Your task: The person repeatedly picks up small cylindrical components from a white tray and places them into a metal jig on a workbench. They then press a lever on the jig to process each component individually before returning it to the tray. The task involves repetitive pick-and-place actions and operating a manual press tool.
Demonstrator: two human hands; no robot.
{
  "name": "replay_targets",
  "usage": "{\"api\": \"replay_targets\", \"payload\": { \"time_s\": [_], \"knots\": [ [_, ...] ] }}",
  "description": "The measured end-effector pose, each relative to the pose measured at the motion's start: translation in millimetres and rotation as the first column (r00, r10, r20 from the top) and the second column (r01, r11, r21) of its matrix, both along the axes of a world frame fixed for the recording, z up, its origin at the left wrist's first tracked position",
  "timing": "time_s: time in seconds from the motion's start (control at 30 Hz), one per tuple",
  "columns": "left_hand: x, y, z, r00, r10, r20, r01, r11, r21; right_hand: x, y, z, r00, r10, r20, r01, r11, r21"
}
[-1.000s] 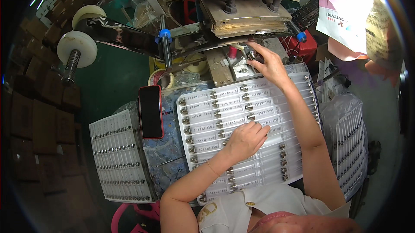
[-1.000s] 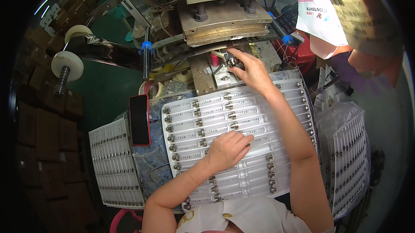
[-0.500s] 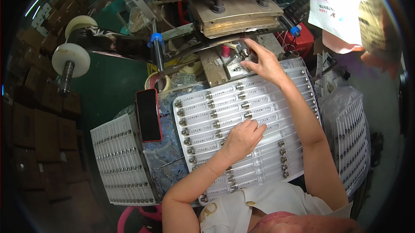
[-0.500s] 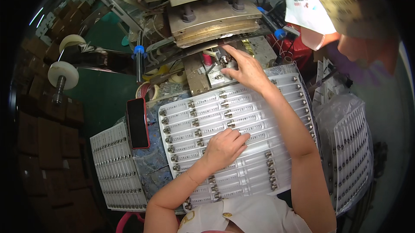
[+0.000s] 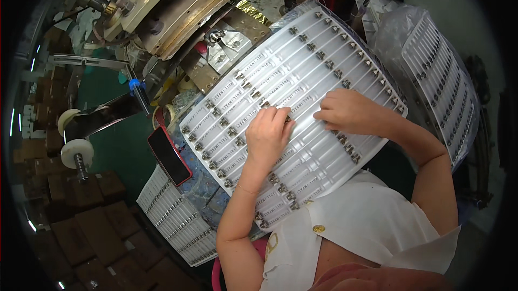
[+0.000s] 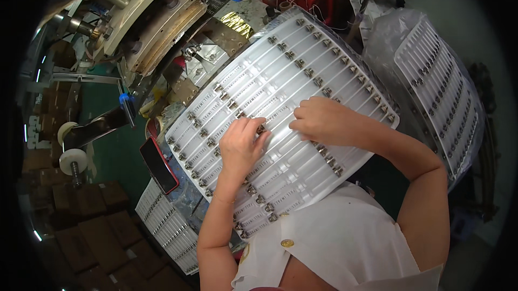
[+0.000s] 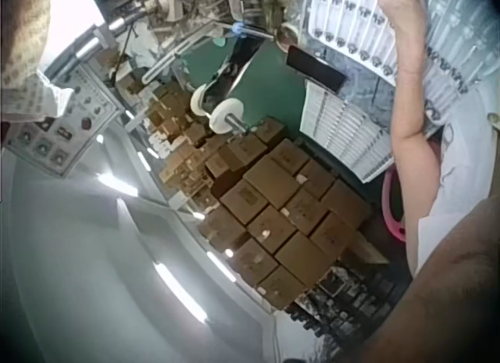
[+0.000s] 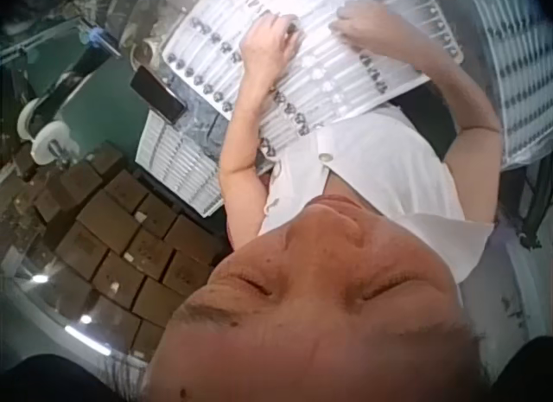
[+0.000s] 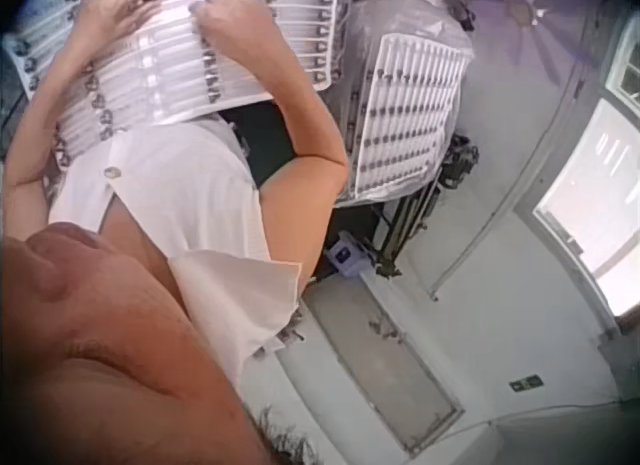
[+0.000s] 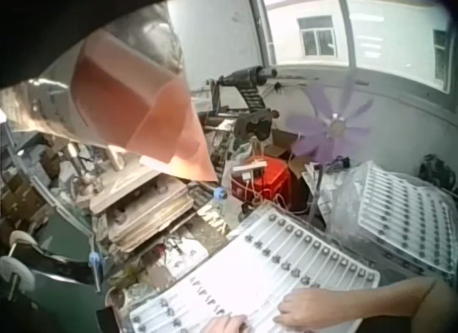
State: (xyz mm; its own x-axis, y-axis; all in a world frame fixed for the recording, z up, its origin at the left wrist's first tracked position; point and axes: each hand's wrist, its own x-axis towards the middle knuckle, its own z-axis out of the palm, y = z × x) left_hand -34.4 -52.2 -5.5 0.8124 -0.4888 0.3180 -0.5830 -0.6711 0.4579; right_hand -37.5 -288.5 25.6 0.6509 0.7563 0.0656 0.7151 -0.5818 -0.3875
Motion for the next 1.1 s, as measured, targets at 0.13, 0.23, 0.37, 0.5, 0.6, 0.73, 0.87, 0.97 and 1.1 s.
{"api": "replay_targets", "payload": {
  "time_s": [0.13, 0.23, 0.37, 0.5, 0.6, 0.73, 0.87, 0.97, 1.1],
  "knots": [
    [-5.9, 0.5, 27.3, 1.000, -0.001, -0.021, 0.002, 0.998, 0.070, -7.1, -1.5, -18.4, 0.986, 0.067, 0.154, -0.062, 0.997, -0.037],
    [-13.3, 8.5, 36.2, 0.996, -0.042, -0.075, 0.040, 0.999, -0.031, -2.1, -2.6, -12.3, 0.995, 0.056, 0.088, -0.071, 0.980, 0.185],
    [-22.3, 21.6, 38.9, 0.780, -0.077, -0.621, -0.212, 0.902, -0.377, 22.3, 13.8, 7.7, 0.986, 0.025, -0.163, 0.053, 0.890, 0.454],
    [-18.0, 26.4, 38.7, 0.840, -0.004, -0.543, -0.305, 0.824, -0.478, 51.4, 43.0, 14.6, 0.883, 0.140, -0.448, 0.203, 0.747, 0.633],
    [-12.2, 35.6, 34.7, 0.855, 0.003, -0.519, -0.356, 0.730, -0.584, 66.6, 60.1, 13.1, 0.702, 0.228, -0.675, 0.342, 0.723, 0.600],
    [-3.1, 44.2, 44.7, 0.740, -0.087, -0.667, -0.504, 0.585, -0.635, 76.0, 64.2, 22.8, 0.824, 0.298, -0.482, 0.126, 0.733, 0.669],
    [11.5, 44.3, 48.6, 0.610, -0.257, -0.750, -0.581, 0.498, -0.643, 76.2, 58.1, 26.5, 0.874, 0.258, -0.413, 0.084, 0.755, 0.651],
    [25.7, 35.6, 43.4, 0.438, -0.412, -0.799, -0.650, 0.469, -0.598, 78.1, 49.8, 27.3, 0.885, 0.215, -0.413, 0.113, 0.762, 0.638],
    [34.1, 15.3, 40.5, 0.282, -0.515, -0.809, -0.736, 0.425, -0.527, 76.1, 39.7, 32.3, 0.937, 0.241, -0.253, -0.017, 0.755, 0.656]
  ]
}}
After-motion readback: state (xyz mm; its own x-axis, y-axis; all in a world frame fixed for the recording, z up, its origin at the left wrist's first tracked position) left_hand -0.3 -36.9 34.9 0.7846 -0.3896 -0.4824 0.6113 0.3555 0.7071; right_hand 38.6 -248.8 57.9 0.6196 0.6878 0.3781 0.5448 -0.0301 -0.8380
